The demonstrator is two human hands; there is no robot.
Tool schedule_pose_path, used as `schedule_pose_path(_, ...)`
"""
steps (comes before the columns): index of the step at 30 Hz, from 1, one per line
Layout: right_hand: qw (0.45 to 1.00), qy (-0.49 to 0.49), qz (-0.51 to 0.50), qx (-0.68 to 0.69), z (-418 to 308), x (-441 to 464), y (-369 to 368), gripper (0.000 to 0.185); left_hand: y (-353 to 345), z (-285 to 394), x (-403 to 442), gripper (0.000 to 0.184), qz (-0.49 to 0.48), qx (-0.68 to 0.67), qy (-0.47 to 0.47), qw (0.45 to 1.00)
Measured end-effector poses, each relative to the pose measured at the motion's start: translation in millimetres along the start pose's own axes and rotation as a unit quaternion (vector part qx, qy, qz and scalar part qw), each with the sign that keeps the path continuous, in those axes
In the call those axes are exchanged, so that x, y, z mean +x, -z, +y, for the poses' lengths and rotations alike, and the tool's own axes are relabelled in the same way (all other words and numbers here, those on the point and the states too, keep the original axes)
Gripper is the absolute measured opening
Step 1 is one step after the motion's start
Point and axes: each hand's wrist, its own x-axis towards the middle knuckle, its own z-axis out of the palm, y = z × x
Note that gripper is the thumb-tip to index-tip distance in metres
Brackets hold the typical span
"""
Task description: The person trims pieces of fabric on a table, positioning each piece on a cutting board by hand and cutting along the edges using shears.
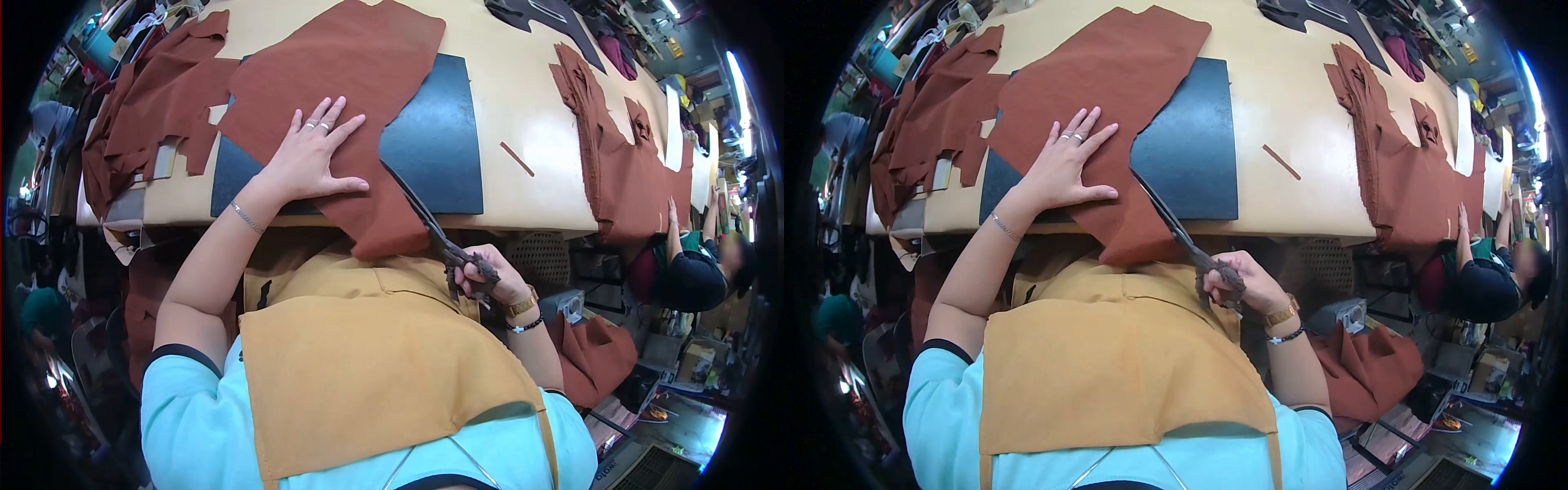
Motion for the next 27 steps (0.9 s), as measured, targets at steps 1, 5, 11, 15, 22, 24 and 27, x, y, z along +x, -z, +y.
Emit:
schedule_pose_path(1, 1.0, 0.001, -0.004, -0.002, 0, 3, 1, 0.03, -2, 0, 1, 0.099, 0.002, -0.001, 0.0, 1.0)
schedule_pose_path(5, 0.999, 0.026, -0.021, 0.011, 0, 17, -3, 0.024, -4, 3, -3, 0.101, 0.007, -0.004, 0.006, 1.0)
schedule_pose_path(11, 1.0, 0.015, -0.006, -0.008, 0, 16, -2, 0.025, -4, 9, -9, 0.103, 0.006, -0.003, 0.04, 0.999)
schedule_pose_path(15, 1.0, 0.012, -0.008, 0.001, 1, 14, -3, 0.024, -3, 15, -13, 0.104, 0.002, -0.001, 0.061, 0.998)
schedule_pose_path(22, 0.999, 0.031, -0.015, -0.003, 0, 21, 2, 0.054, -3, 15, -13, 0.107, 0.0, 0.0, 0.058, 0.998)
schedule_pose_path(24, 0.999, 0.029, -0.017, -0.003, -3, 22, 2, 0.052, -4, 14, -13, 0.107, 0.003, 0.002, 0.055, 0.998)
schedule_pose_path(27, 0.999, 0.02, -0.03, 0.0, -5, 24, 3, 0.04, -4, 14, -13, 0.107, 0.004, 0.003, 0.054, 0.999)
